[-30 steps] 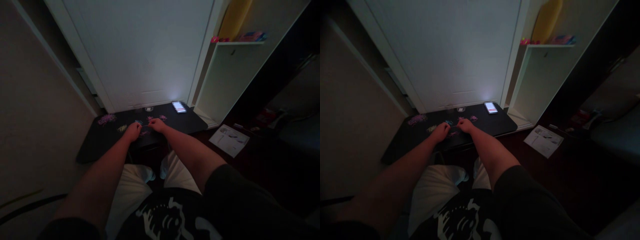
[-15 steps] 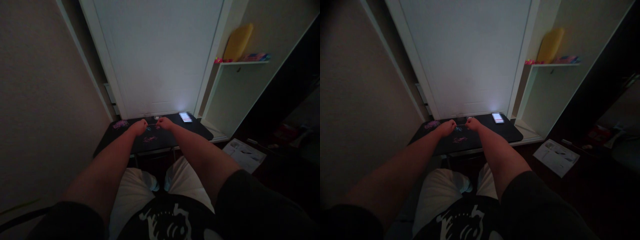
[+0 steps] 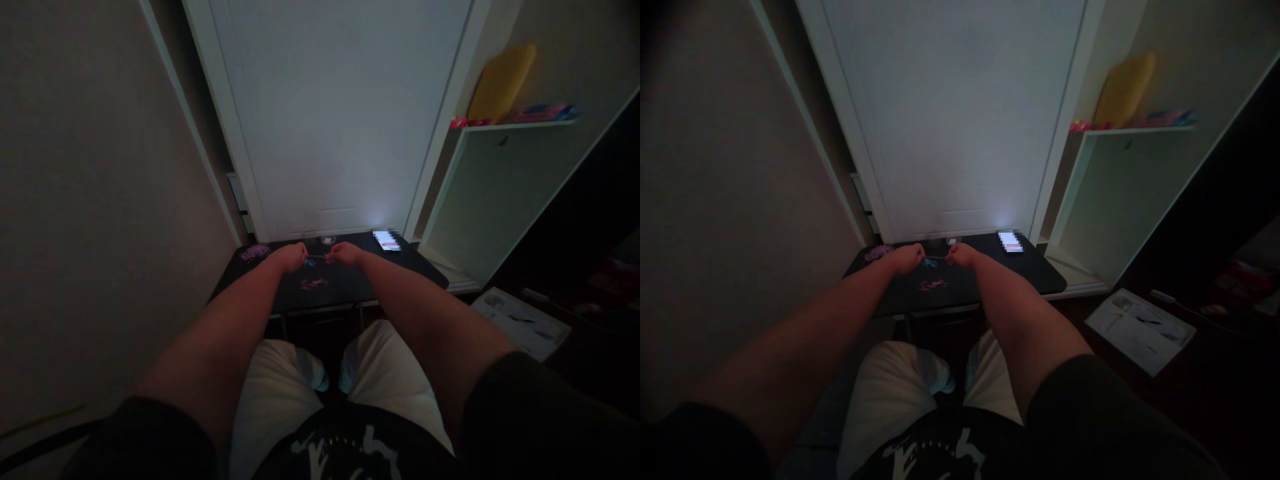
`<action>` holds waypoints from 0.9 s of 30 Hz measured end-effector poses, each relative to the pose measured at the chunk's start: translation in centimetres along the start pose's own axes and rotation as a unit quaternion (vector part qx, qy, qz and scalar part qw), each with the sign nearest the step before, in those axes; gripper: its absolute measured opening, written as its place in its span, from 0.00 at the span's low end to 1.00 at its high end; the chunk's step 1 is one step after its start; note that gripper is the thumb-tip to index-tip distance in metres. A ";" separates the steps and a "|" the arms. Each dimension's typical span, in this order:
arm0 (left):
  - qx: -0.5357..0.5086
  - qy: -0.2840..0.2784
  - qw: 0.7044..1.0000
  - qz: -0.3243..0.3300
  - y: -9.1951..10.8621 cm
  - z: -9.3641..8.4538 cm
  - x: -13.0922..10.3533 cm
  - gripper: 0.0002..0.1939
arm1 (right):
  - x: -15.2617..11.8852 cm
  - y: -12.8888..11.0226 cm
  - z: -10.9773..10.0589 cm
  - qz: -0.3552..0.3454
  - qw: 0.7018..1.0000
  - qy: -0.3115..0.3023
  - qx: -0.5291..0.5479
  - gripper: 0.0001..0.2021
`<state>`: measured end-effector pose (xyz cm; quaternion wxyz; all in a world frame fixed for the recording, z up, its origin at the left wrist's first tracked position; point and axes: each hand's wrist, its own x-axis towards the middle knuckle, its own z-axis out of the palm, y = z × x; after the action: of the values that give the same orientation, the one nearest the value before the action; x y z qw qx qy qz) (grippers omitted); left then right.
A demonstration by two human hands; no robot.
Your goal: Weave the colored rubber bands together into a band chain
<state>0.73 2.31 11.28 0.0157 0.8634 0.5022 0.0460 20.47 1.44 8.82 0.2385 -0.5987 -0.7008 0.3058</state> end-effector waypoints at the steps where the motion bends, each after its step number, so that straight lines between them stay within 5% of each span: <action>1: 0.004 -0.005 1.000 0.003 0.0 -0.2 0.1 0.12 | -0.1 0.0 0.0 0.002 1.000 -0.010 0.000 0.05; 8: 0.032 -0.024 0.999 0.035 0.7 -1.7 0.7 0.11 | 0.0 -1.7 -1.6 0.016 0.991 -0.077 -0.105 0.04; 16: 0.054 -0.031 0.997 0.044 0.0 -1.6 1.0 0.12 | 2.4 -1.2 -3.3 0.012 0.968 -0.067 -0.241 0.02; 27: 0.033 -0.049 0.997 0.045 -0.3 -0.1 2.8 0.13 | 4.0 -1.8 -1.4 -0.069 0.978 -0.096 -0.172 0.09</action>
<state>1.89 4.88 11.50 0.0097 0.8865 0.4624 -0.0129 19.48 5.40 10.99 0.0846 -0.5488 -0.8022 0.2193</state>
